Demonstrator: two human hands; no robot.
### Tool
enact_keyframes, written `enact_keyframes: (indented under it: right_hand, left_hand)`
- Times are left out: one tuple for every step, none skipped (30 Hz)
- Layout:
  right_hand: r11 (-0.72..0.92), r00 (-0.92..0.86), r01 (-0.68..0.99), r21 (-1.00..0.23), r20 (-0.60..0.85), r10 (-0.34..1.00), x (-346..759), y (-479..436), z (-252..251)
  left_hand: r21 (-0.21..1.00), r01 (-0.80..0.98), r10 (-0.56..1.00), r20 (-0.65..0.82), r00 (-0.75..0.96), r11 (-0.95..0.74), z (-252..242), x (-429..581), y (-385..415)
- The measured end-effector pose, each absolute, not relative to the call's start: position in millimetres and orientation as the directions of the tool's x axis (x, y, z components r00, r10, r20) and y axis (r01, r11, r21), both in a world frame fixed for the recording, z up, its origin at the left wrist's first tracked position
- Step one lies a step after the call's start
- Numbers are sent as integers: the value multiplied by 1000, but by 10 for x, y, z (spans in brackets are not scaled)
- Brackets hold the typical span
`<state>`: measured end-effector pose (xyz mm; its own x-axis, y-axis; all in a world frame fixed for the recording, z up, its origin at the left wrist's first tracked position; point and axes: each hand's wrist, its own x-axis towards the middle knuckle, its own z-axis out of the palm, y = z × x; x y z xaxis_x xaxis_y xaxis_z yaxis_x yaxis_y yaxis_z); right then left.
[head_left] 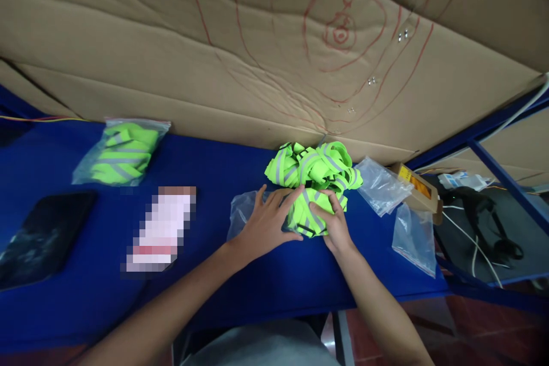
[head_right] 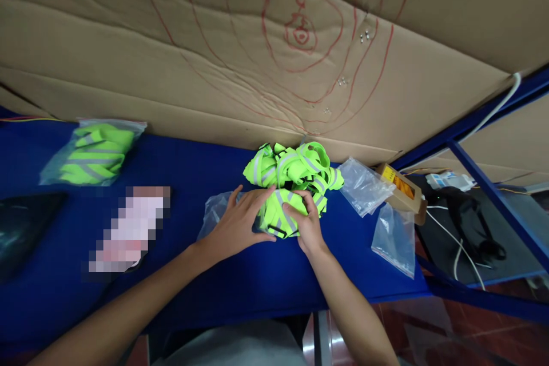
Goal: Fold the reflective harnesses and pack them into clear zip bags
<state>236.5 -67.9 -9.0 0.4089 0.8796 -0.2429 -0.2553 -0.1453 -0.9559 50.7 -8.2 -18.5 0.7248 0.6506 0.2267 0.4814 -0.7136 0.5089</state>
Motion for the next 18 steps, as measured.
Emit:
enact_keyframes:
  right_hand:
    - [-142,417,-235,-962,-232,879,2370,-681,-98]
    - [-139,421,-219,-966,-222,879,2373,-682,-107]
    - [-136,422,-205,-969,-213,881,2377,-683,-115]
    - [-129,421,-191,-973,-200,884,2381,-685,-122]
    - [-120,417,-166,-979,-181,891,2385,-687,-127]
    - [-112,407,-129,-985,-155,900,2391,-691,-129]
    - [-107,390,-77,-991,-129,912,2398,-696,-127]
    - [-106,364,-17,-994,-104,925,2405,-703,-120]
    - [-105,329,42,-994,-86,941,2412,-711,-106]
    - [-106,285,89,-990,-76,955,2416,-721,-85]
    - [-107,239,121,-987,-76,968,2418,-730,-58]
    - [-106,195,140,-984,-78,978,2417,-737,-27]
    - [-102,157,151,-983,-78,985,2414,-743,5]
    - [-95,127,160,-983,-75,989,2409,-745,36]
    - [-88,108,171,-981,-70,992,2404,-746,60]
    - [-82,100,186,-979,-64,993,2399,-746,75]
    - [-81,99,201,-976,-62,993,2397,-745,80]
    - [-84,107,213,-973,-62,992,2398,-744,73]
  left_hand:
    - [516,484,658,226,719,-706,-185,497,-86]
    - [524,488,665,221,713,-698,-184,485,-89]
    - [530,494,672,214,709,-690,-182,475,-91]
    - [533,499,676,205,707,-683,-182,465,-92]
    - [533,506,680,195,707,-678,-184,458,-91]
    - [531,510,680,184,710,-677,-187,452,-90]
    - [527,513,677,173,715,-677,-192,448,-88]
    - [525,513,672,163,722,-679,-199,445,-86]
    - [527,510,667,154,729,-680,-206,442,-83]
    - [531,506,662,146,735,-680,-213,438,-81]
    - [536,500,657,143,740,-680,-221,434,-79]
    - [541,492,652,146,744,-682,-227,429,-77]
    - [544,483,647,155,746,-686,-234,425,-76]
    - [545,473,642,167,748,-692,-239,421,-77]
    - [546,464,638,179,749,-698,-241,418,-78]
    - [548,455,633,187,751,-701,-241,418,-82]
    - [553,449,631,188,753,-701,-238,419,-88]
    - [561,444,628,184,756,-699,-231,421,-95]
